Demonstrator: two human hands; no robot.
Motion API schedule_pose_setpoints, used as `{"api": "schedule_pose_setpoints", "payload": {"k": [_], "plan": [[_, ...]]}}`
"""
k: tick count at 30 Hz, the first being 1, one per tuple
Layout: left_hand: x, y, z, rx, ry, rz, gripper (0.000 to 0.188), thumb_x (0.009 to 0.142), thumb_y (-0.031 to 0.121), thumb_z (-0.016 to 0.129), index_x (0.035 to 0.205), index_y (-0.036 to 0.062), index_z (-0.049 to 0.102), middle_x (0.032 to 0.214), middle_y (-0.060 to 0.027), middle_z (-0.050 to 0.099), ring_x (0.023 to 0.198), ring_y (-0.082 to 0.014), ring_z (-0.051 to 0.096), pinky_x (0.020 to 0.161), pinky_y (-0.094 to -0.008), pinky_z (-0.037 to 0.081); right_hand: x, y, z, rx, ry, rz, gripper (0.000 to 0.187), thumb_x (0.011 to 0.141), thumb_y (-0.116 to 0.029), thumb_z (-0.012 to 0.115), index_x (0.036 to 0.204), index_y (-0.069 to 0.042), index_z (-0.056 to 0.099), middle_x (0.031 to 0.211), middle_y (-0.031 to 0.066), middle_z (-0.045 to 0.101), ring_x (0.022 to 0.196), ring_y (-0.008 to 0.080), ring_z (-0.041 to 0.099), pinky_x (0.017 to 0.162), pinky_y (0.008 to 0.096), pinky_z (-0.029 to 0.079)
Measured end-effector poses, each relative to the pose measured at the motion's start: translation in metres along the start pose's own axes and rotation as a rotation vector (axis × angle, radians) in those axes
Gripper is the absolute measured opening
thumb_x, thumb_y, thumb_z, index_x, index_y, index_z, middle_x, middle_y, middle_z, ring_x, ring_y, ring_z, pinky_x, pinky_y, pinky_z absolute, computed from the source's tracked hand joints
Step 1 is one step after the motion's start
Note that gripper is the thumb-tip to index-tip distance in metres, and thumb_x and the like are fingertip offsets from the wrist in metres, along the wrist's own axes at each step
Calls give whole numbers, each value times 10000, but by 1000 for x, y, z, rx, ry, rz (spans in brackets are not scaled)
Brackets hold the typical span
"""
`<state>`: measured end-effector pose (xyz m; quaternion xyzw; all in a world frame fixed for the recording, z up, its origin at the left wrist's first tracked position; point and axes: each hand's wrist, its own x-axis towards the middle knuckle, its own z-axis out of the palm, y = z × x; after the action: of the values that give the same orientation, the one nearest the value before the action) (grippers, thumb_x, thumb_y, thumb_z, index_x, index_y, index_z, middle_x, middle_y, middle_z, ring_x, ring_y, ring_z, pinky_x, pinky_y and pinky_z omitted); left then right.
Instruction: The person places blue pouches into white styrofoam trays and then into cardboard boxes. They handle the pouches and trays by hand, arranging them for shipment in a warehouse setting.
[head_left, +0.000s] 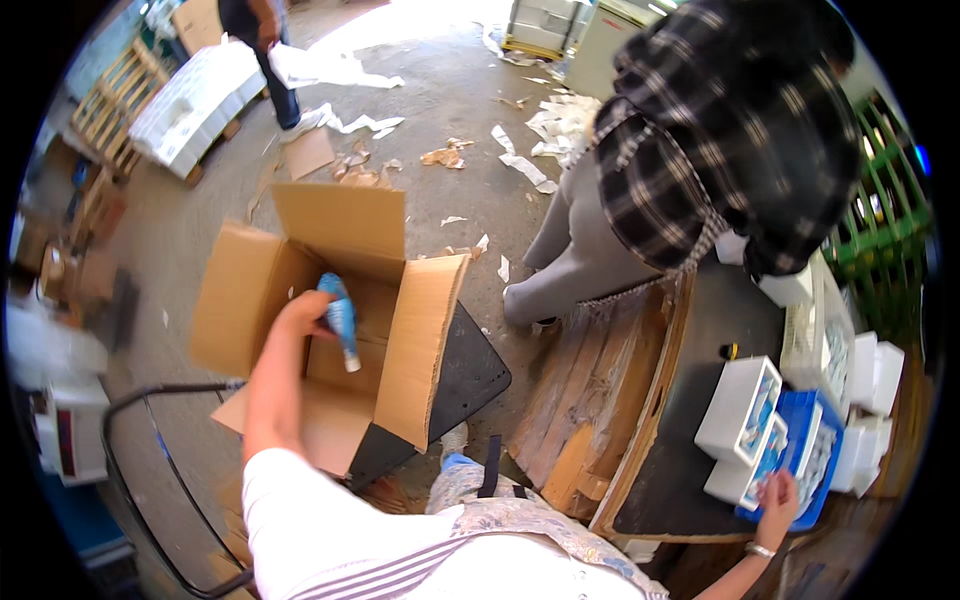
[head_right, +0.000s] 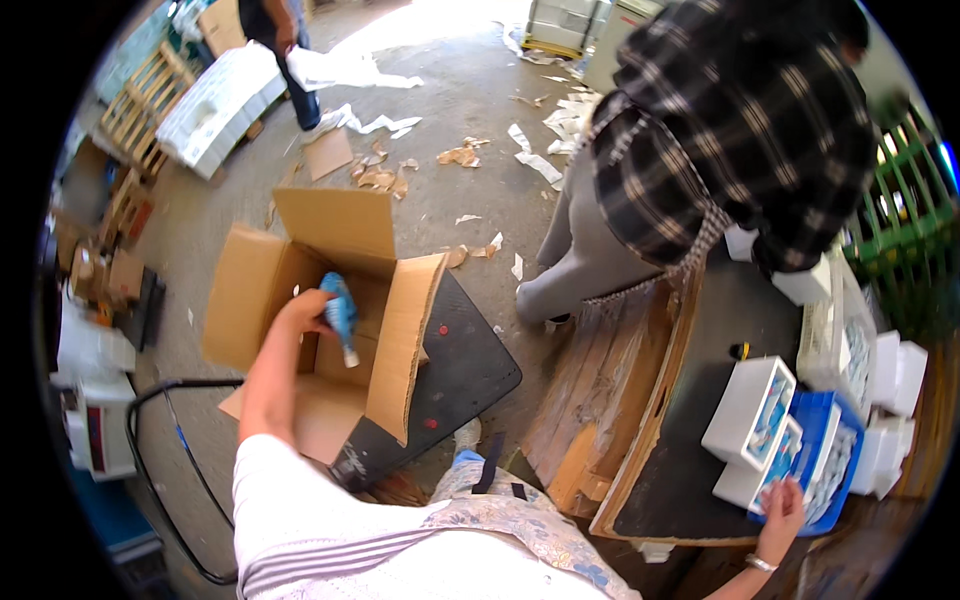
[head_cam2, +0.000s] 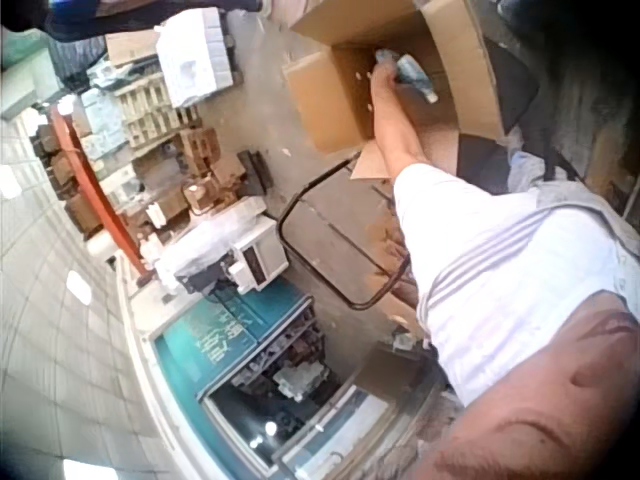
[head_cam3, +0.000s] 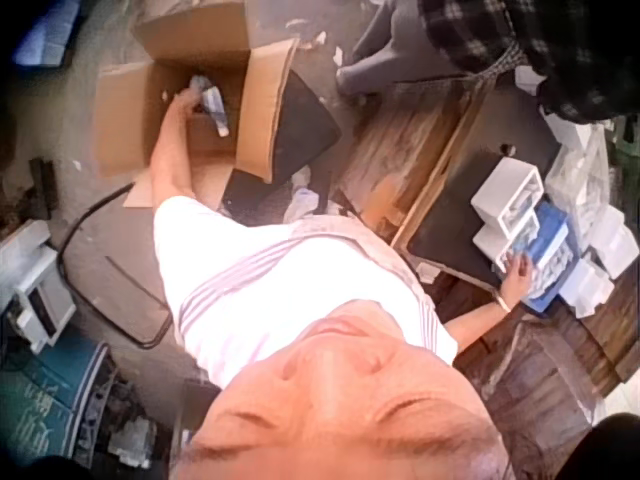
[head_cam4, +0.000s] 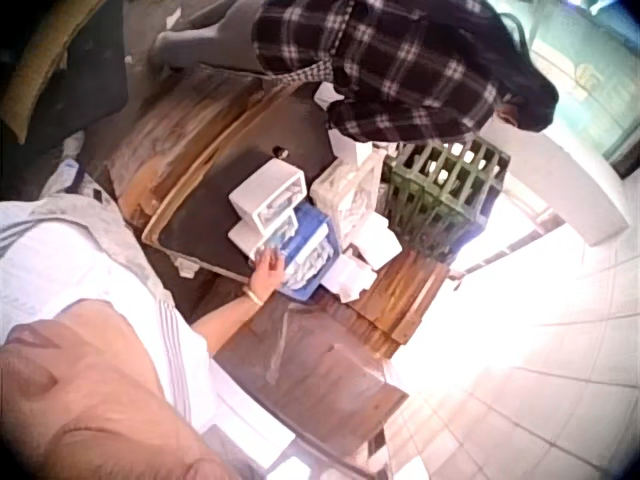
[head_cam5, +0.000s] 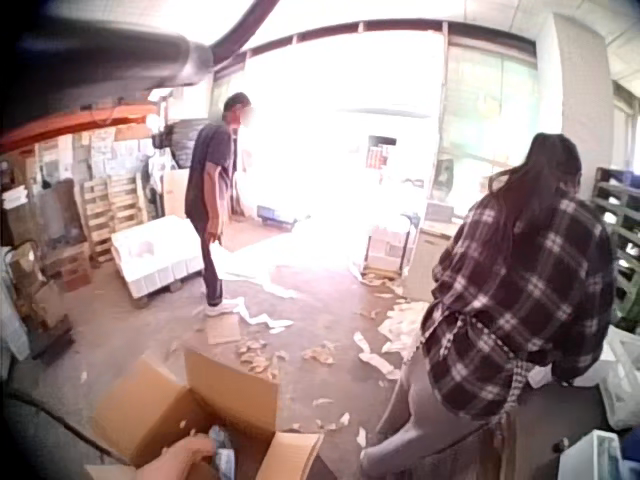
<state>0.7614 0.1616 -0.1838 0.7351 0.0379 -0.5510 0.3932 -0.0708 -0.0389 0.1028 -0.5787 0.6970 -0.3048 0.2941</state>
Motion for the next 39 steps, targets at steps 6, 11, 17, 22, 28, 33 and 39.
{"api": "schedule_pose_setpoints", "payload": {"k": [6, 11, 17, 22, 28, 33, 39], "plan": [[-284, 80, 70, -127, -393, 793, 724, 750, 295, 635, 1376, -12, 442, 1230, -204, 607, 1024, -318, 645, 870, -426, 550, -24, -99, 51, 231, -403, -281, 564, 899, -186, 673, 1368, 11, 431, 1248, 153, 566, 1105, 220, 572, 950, 344, 460], [-365, 25, 235, -282, -620, 1150, 810, 712, 336, 637, 1413, 8, 400, 1277, -229, 565, 1071, -352, 614, 900, -472, 532, -19, -123, 169, 500, -1184, -645, 949, 863, -388, 736, 1527, 1, 181, 1550, 196, 294, 1413, 274, 347, 1162, 428, 293], [-399, -52, 451, -615, -714, 968, 721, 876, 254, 600, 1487, 9, 306, 1400, -193, 487, 1215, -294, 533, 1016, -442, 442, 6, -94, 91, 902, -1288, -333, 504, 813, -209, 777, 1169, 101, 601, 1103, 141, 679, 1030, 168, 626, 947, 315, 496], [-440, -85, 475, 222, -356, 905, 613, 918, 28, 582, 1477, -28, 335, 1403, -183, 494, 1288, -257, 497, 1059, -372, 396, 106, -34, -31, 904, -1138, 33, 413, 832, -77, 731, 1182, 91, 592, 1120, 161, 681, 953, 228, 700, 837, 372, 591], [-446, -115, 492, 99, -239, 772, 527, 961, 66, 603, 1449, 0, 418, 1433, -108, 489, 1301, -236, 483, 1081, -334, 391, 305, -28, -57, 1073, -698, -24, 373, 888, -143, 682, 1185, 59, 580, 1061, 165, 688, 948, 243, 703, 826, 373, 592], [-472, -102, 516, 128, -151, 908, 510, 965, 82, 602, 1437, -7, 432, 1430, -121, 493, 1311, -228, 480, 1065, -340, 407, 342, -111, -84, 1107, -856, -131, 644, 939, -443, 610, 1354, 15, 425, 1139, 195, 651, 1052, 308, 670, 893, 397, 550], [-469, -133, 501, 136, 102, 640, 477, 972, 88, 595, 1408, -44, 455, 1423, -128, 507, 1276, -235, 510, 1050, -346, 418, 212, -107, -113, 533, -1086, -694, 598, 879, -149, 739, 1370, 35, 452, 1207, 169, 656, 975, 154, 681, 852, 277, 536]]}}
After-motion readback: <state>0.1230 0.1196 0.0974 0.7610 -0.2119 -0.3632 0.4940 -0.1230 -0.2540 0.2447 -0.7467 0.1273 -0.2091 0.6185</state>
